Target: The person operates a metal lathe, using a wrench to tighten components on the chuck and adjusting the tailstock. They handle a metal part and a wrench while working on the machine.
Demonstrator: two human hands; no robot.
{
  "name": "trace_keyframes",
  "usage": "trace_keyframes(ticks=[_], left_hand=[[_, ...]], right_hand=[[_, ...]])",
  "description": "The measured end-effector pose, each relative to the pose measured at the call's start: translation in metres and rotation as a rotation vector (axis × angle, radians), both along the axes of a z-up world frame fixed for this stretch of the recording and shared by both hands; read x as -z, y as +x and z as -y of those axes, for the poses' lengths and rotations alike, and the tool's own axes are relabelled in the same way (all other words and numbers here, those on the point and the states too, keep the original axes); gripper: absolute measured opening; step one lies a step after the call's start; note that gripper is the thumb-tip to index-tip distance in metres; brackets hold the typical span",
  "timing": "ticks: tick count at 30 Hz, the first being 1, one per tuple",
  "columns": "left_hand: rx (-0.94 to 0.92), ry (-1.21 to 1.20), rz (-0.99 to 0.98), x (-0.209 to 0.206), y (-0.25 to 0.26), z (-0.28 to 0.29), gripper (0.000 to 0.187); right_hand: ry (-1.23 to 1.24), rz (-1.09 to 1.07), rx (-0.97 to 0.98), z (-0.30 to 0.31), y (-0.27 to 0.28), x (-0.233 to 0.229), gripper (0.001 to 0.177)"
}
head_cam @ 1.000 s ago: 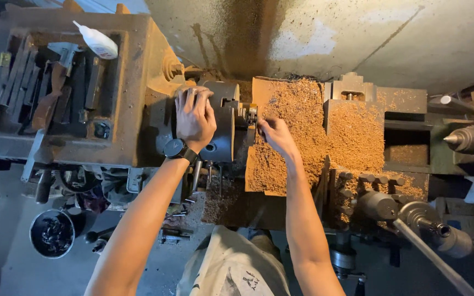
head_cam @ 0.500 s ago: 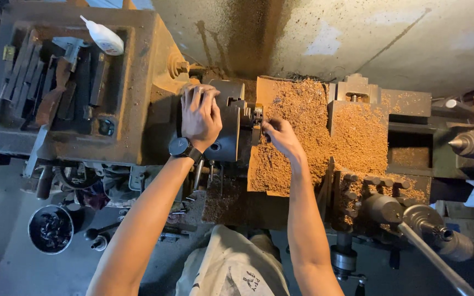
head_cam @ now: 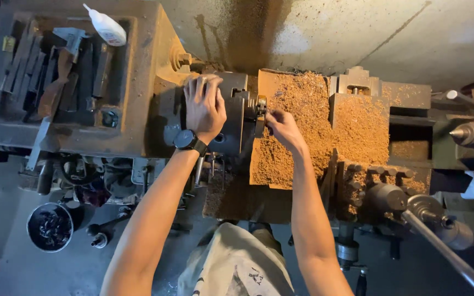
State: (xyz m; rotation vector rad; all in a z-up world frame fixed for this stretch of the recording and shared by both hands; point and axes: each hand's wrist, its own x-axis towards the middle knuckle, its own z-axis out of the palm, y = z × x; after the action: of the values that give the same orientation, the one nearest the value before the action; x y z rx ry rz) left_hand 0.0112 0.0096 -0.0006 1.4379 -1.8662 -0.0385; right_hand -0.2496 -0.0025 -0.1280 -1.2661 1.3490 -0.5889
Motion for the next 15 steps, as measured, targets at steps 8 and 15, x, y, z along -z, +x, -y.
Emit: trace_keyframes(ticks=[8, 15], left_hand=[[0.247, 0.376, -0.543, 0.087, -0.044, -0.173, 0.023], [-0.282, 1.033, -0.051, 0.488, -0.069, -0.18, 0.025]], right_hand=[[0.003, -0.101, -0.022, 0.017, -0.012, 0.037, 0.03], [0.081, -0.112, 0.005, -0.005, -0.001, -0.042, 0.024]])
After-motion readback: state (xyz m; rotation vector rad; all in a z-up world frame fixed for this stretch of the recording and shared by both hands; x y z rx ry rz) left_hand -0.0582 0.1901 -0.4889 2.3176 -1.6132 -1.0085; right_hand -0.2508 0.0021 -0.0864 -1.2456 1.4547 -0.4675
